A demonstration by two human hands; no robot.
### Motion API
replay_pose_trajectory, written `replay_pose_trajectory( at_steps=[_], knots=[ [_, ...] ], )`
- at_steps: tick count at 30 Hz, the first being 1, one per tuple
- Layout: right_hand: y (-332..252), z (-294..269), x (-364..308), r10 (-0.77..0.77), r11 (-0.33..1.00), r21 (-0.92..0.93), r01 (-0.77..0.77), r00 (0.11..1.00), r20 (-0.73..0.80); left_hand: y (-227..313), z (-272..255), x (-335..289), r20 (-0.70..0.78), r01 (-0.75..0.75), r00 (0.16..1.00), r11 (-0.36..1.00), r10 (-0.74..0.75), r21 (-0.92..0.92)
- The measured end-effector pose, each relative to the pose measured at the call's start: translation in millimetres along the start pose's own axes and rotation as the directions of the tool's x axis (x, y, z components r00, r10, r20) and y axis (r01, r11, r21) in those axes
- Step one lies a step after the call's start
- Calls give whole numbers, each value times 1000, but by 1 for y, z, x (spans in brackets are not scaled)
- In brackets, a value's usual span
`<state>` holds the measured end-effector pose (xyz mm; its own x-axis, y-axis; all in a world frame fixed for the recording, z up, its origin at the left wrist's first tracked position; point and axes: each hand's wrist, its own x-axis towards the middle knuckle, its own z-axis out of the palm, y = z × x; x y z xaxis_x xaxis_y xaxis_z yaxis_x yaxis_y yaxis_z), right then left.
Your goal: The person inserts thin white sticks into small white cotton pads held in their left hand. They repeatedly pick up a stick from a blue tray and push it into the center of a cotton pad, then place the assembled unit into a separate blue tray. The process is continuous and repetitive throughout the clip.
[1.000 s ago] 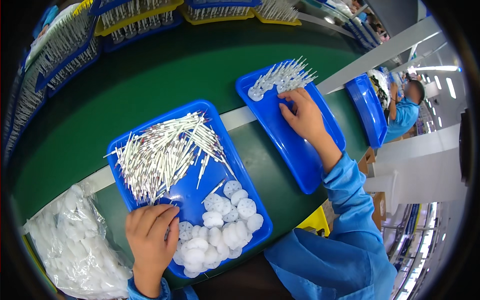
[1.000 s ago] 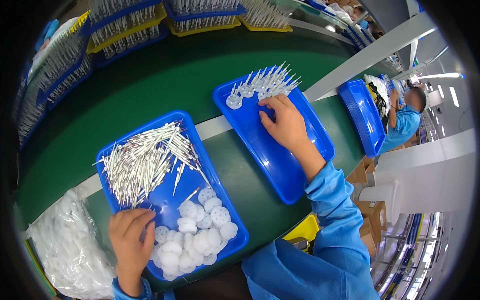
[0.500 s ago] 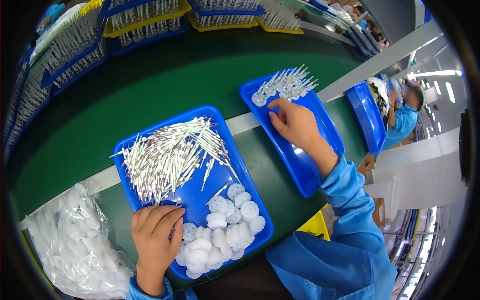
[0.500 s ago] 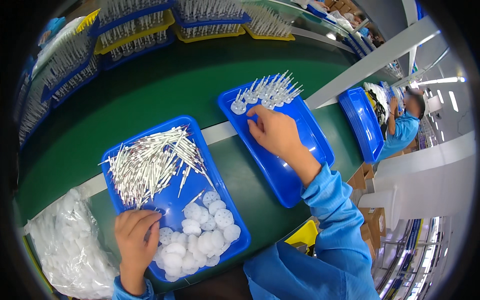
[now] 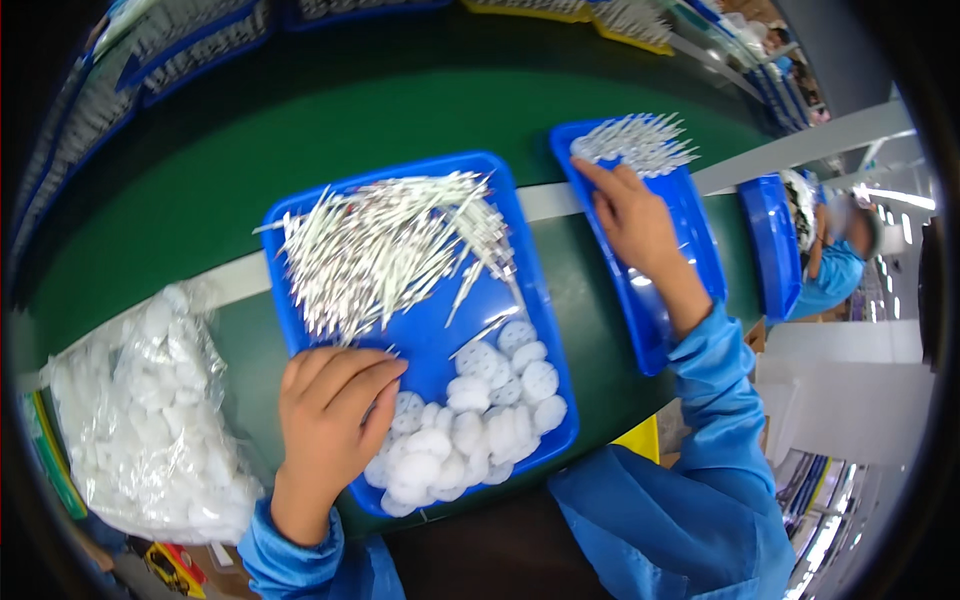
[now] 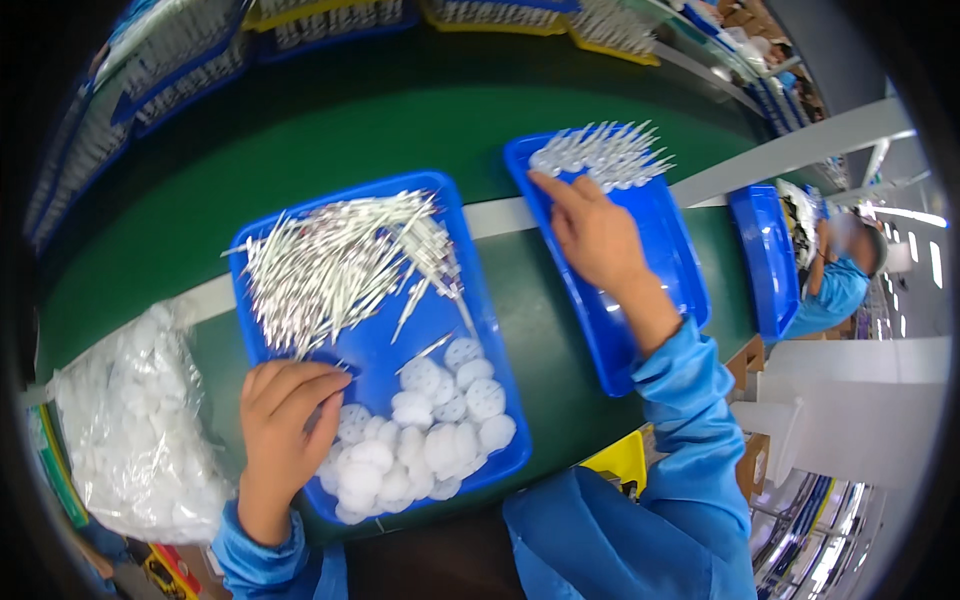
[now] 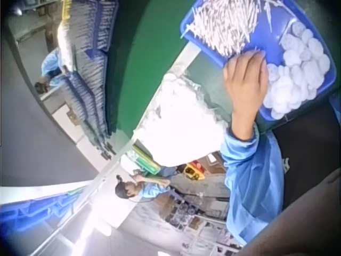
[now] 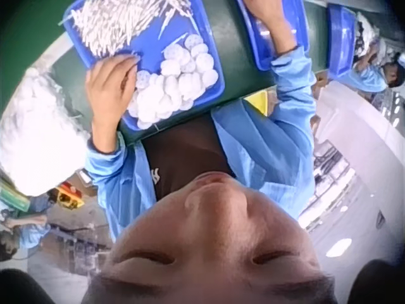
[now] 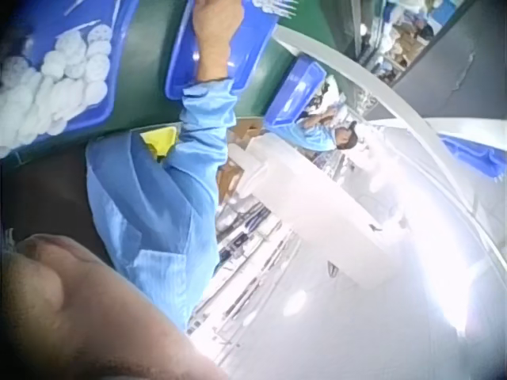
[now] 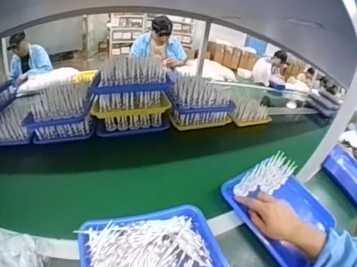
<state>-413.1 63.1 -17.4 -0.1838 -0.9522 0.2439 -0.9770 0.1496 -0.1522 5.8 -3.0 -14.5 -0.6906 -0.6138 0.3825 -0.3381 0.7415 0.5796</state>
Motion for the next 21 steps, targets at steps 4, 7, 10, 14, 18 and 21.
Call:
replay_pose_trajectory(
  at_steps=[4,7,10,14,18,21],
  knots=[
    [-38,-25,-5,247,892,370,-259,966,81,-6,-3,-10,-21,-1,1000,1000,0,-8],
    [-85,-41,-16,-259,927,271,259,965,-37,-4,-3,-7,-2,-3,1000,1000,3,-7],
    [-126,-33,-13,-609,789,153,596,791,61,-4,-4,-4,18,-2,1000,1000,1,17],
    [-153,-21,-10,-675,732,66,678,708,209,-2,-15,-3,74,23,997,997,-29,75],
    [-149,-13,-9,-577,807,217,549,810,99,9,-35,-3,259,42,963,990,-75,132],
    [-146,-18,-16,-452,871,288,397,878,159,18,-33,-6,318,35,946,993,-69,113]
  ],
)
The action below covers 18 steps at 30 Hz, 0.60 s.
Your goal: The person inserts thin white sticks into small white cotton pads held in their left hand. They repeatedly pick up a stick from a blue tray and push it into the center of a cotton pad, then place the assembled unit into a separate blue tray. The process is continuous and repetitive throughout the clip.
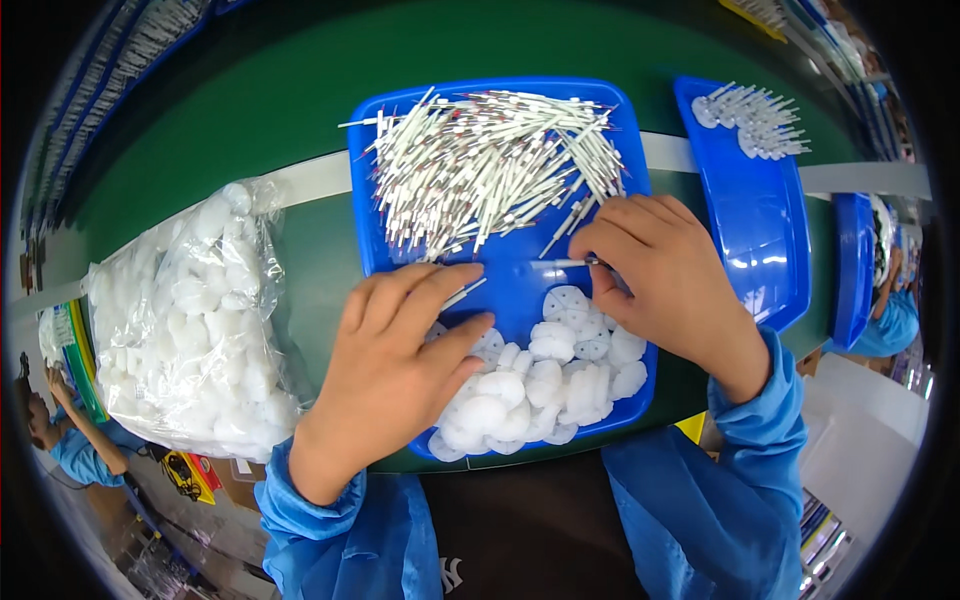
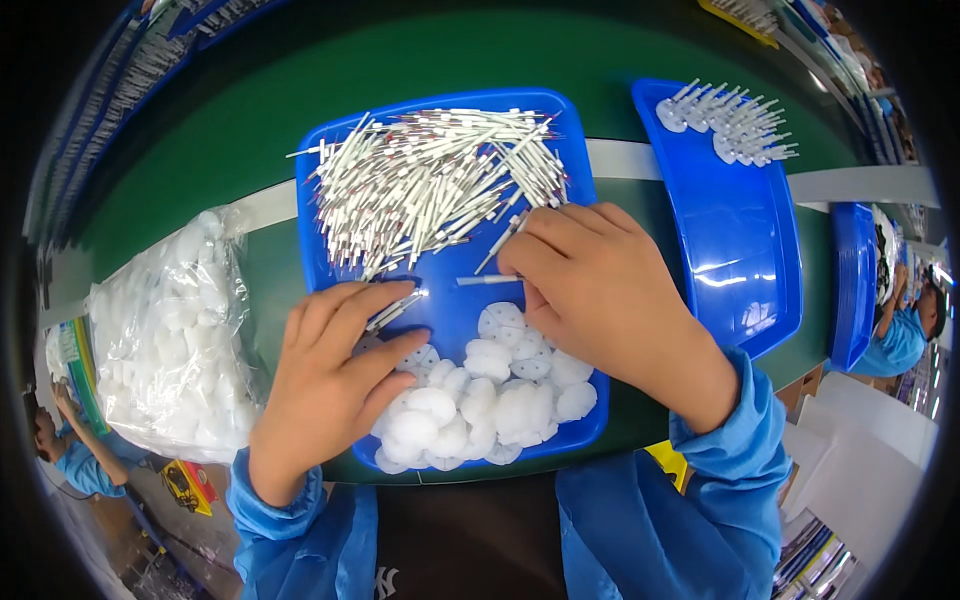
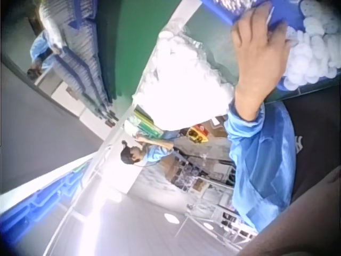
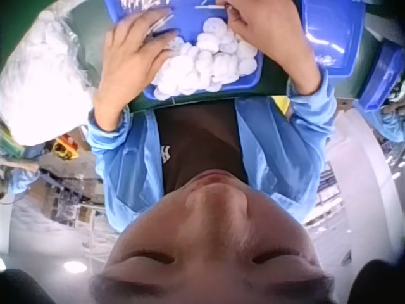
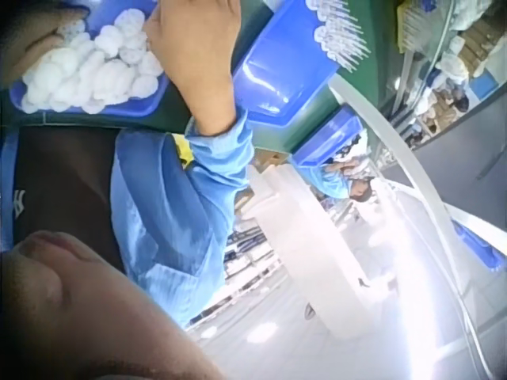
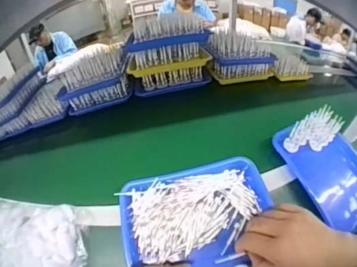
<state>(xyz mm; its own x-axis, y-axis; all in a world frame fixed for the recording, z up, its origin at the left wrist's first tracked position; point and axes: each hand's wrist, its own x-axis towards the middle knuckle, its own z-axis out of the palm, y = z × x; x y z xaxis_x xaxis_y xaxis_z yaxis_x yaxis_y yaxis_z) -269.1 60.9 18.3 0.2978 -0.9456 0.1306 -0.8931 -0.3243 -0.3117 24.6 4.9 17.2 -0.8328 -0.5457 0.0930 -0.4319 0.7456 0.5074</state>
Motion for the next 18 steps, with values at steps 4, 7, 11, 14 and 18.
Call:
replay_pose_trajectory(
  at_steps=[4,7,11,14,18],
  knots=[
    [-7,5,-1,-33,999,-19,32,997,-77,-1,-6,1,-18,-16,1000,991,14,-131],
    [-5,12,1,-161,987,-26,161,987,-17,-2,-4,7,-73,133,980,885,-184,-447],
    [-10,9,11,-169,977,-119,176,984,61,-3,15,30,-258,30,877,584,-404,-811],
    [-8,8,14,-190,969,-148,196,980,58,-8,17,45,-181,11,876,394,-447,-919],
    [-5,8,22,-139,989,-58,135,988,-68,-9,32,50,-220,-29,854,379,-471,-925]
  ],
)
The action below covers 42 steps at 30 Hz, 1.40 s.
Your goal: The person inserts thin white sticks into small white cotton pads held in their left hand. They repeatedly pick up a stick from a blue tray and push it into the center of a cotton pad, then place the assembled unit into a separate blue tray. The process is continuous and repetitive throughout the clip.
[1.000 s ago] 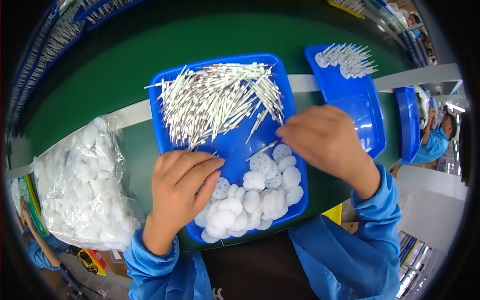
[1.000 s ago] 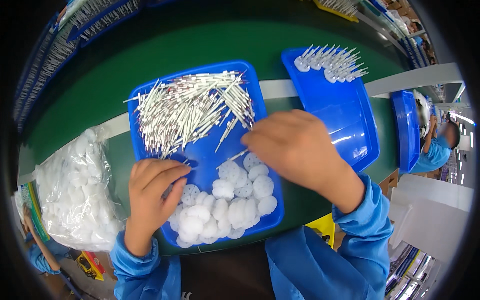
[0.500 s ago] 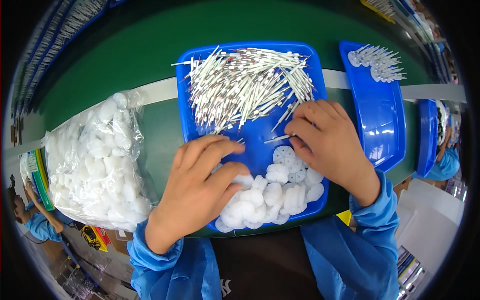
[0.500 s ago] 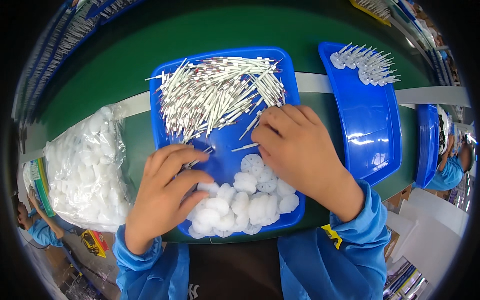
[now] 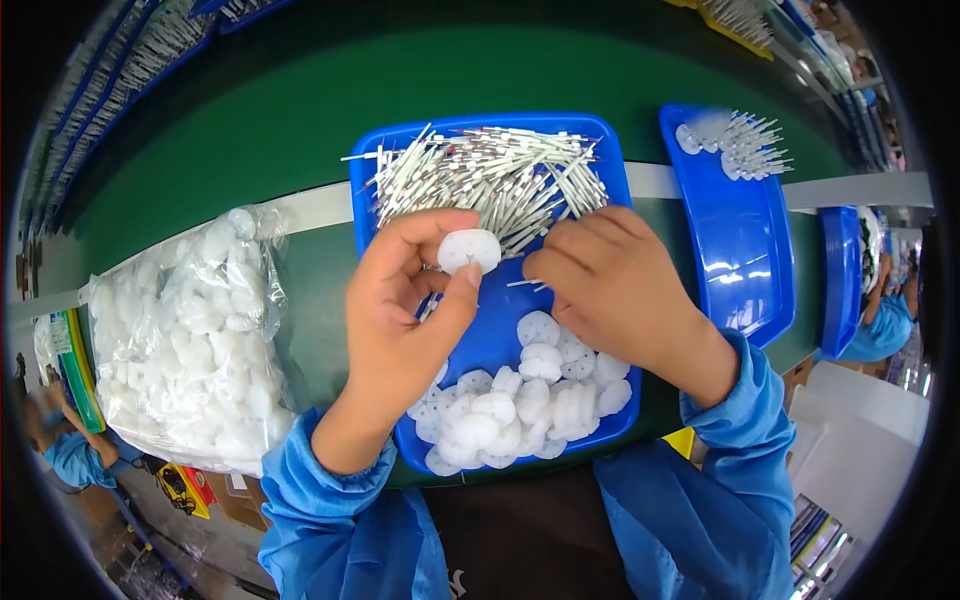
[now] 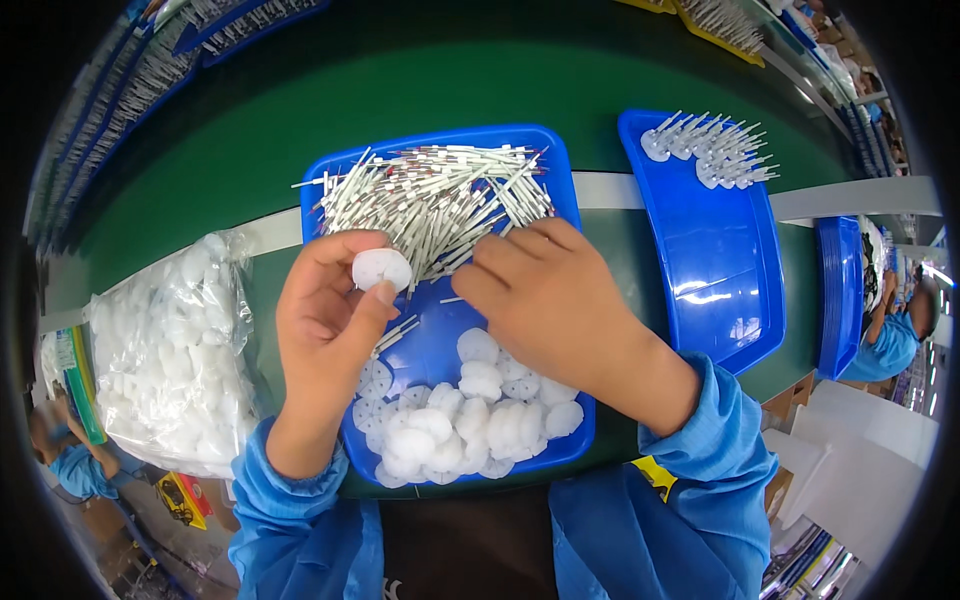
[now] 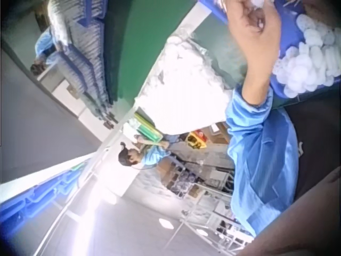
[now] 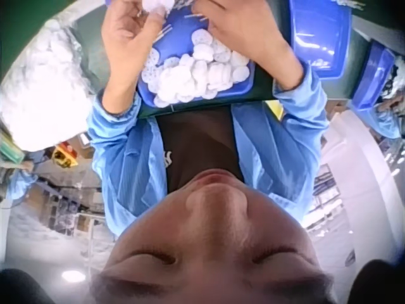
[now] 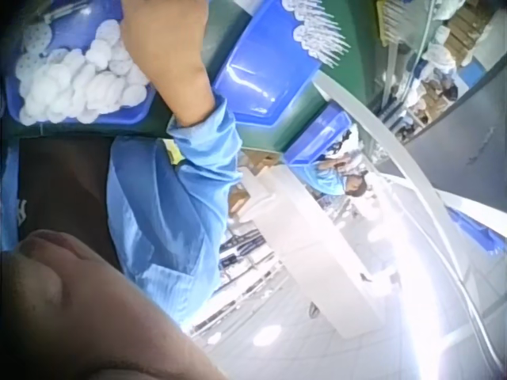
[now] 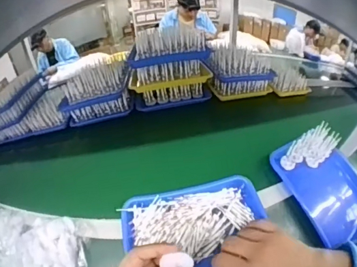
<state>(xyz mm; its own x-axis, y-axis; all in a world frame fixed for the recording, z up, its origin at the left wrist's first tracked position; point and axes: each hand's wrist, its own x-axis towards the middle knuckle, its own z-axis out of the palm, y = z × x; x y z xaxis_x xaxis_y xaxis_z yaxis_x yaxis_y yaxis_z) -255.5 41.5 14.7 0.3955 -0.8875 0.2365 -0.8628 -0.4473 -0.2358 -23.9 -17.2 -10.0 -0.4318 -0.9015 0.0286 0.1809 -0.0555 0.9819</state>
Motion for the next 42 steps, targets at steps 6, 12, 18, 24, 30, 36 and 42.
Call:
replay_pose_trajectory(
  at_steps=[6,12,18,24,30,36,42],
  knots=[
    [-12,-6,1,349,766,632,-121,903,-250,-2,-11,-5,33,-70,997,992,66,105],
    [-27,18,15,361,647,761,-36,894,-264,1,-6,-10,-16,-1,1000,999,1,34],
    [-27,26,13,299,840,532,-112,912,-281,-4,-6,-10,-80,-56,995,998,56,10],
    [-29,23,9,335,852,495,-172,905,-263,-3,-8,-5,-116,-195,968,959,222,207],
    [-36,18,7,402,775,593,-219,895,-195,0,-16,0,52,-385,892,695,449,607],
    [-39,21,8,434,692,690,-213,886,-161,-2,-12,1,40,-404,888,736,458,543],
    [-36,14,10,523,400,844,-357,846,109,0,-12,1,149,-429,890,683,430,592]
  ],
)
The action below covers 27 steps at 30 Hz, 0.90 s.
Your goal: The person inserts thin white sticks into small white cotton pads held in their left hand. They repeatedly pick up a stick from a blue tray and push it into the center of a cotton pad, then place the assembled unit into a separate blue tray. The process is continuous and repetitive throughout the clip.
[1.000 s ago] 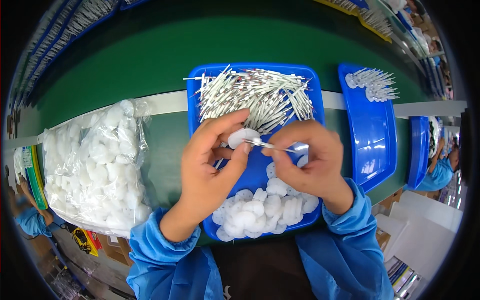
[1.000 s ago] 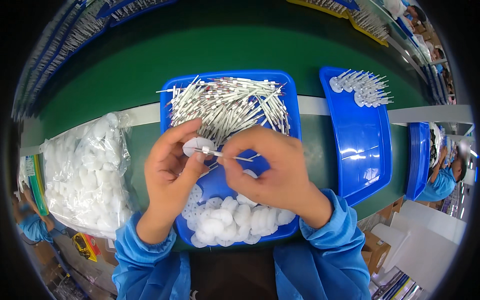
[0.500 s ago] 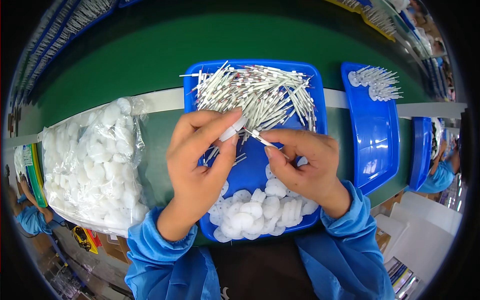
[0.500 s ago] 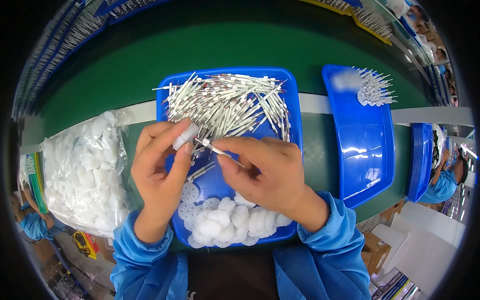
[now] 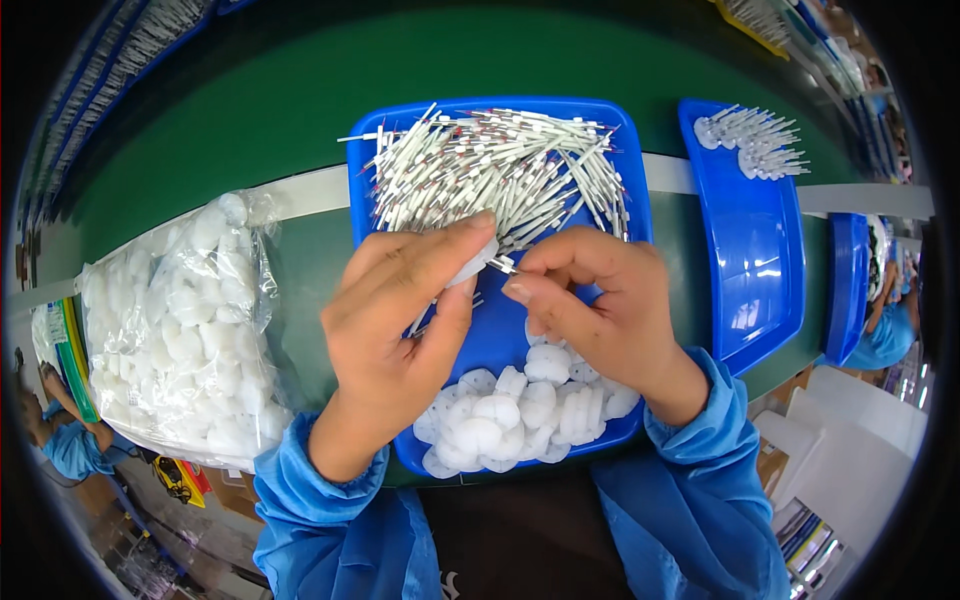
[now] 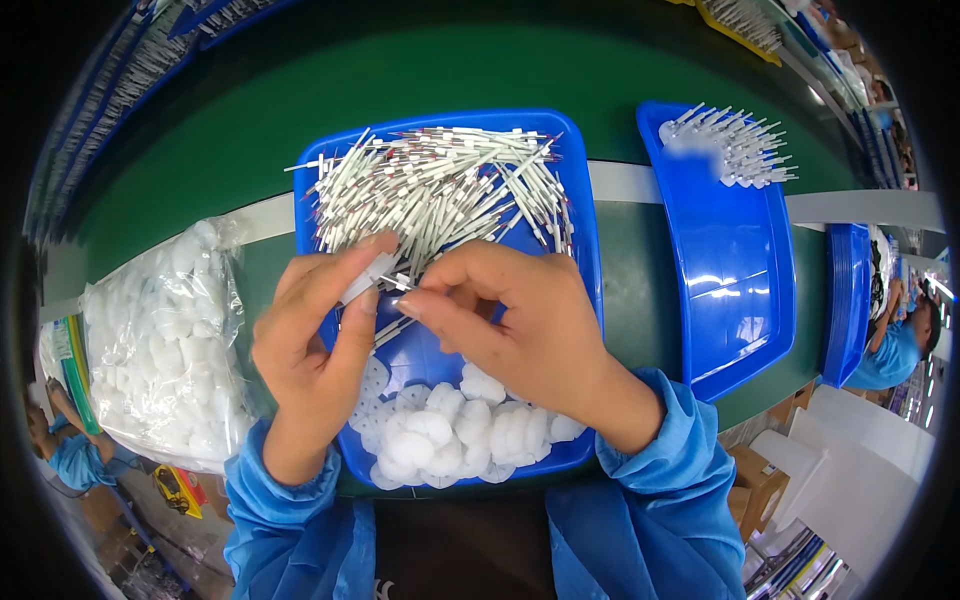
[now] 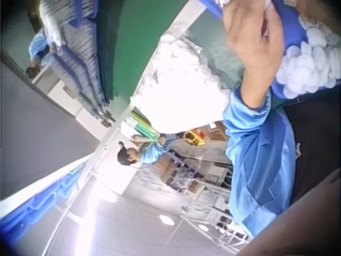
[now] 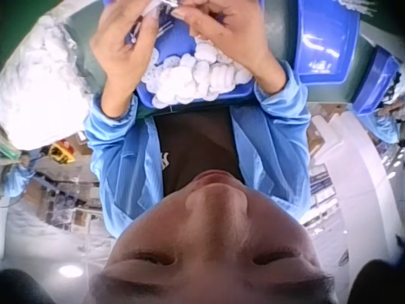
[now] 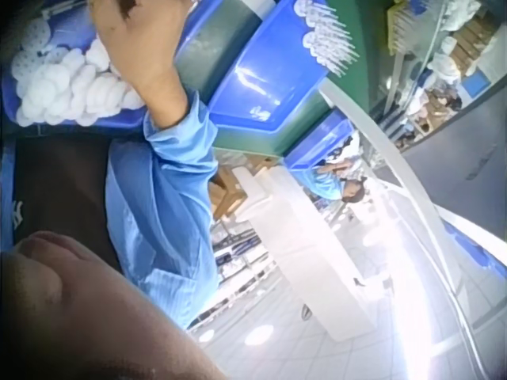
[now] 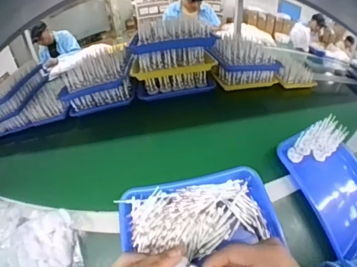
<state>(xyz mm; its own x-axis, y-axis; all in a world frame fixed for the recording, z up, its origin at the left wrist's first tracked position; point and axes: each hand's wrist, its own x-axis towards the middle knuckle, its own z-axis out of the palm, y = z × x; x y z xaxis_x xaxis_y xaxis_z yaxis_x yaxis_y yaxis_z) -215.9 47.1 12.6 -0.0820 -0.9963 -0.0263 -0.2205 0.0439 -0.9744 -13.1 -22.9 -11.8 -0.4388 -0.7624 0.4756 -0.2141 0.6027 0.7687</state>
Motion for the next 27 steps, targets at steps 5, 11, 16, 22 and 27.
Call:
replay_pose_trajectory(
  at_steps=[5,11,16,22,27],
  knots=[
    [7,3,3,-137,967,-224,118,988,-71,5,2,-4,31,-25,999,989,20,147],
    [14,0,4,-606,537,-709,457,793,52,18,8,-10,25,78,996,981,-84,178],
    [16,0,5,-608,560,-679,475,793,53,23,7,-14,63,141,986,978,-153,155],
    [19,-4,7,-487,787,-438,435,873,-7,7,-1,-11,126,244,966,954,-225,-171],
    [17,-7,16,-443,889,-147,434,895,-38,5,-3,-6,86,144,987,984,-136,-106]
  ],
)
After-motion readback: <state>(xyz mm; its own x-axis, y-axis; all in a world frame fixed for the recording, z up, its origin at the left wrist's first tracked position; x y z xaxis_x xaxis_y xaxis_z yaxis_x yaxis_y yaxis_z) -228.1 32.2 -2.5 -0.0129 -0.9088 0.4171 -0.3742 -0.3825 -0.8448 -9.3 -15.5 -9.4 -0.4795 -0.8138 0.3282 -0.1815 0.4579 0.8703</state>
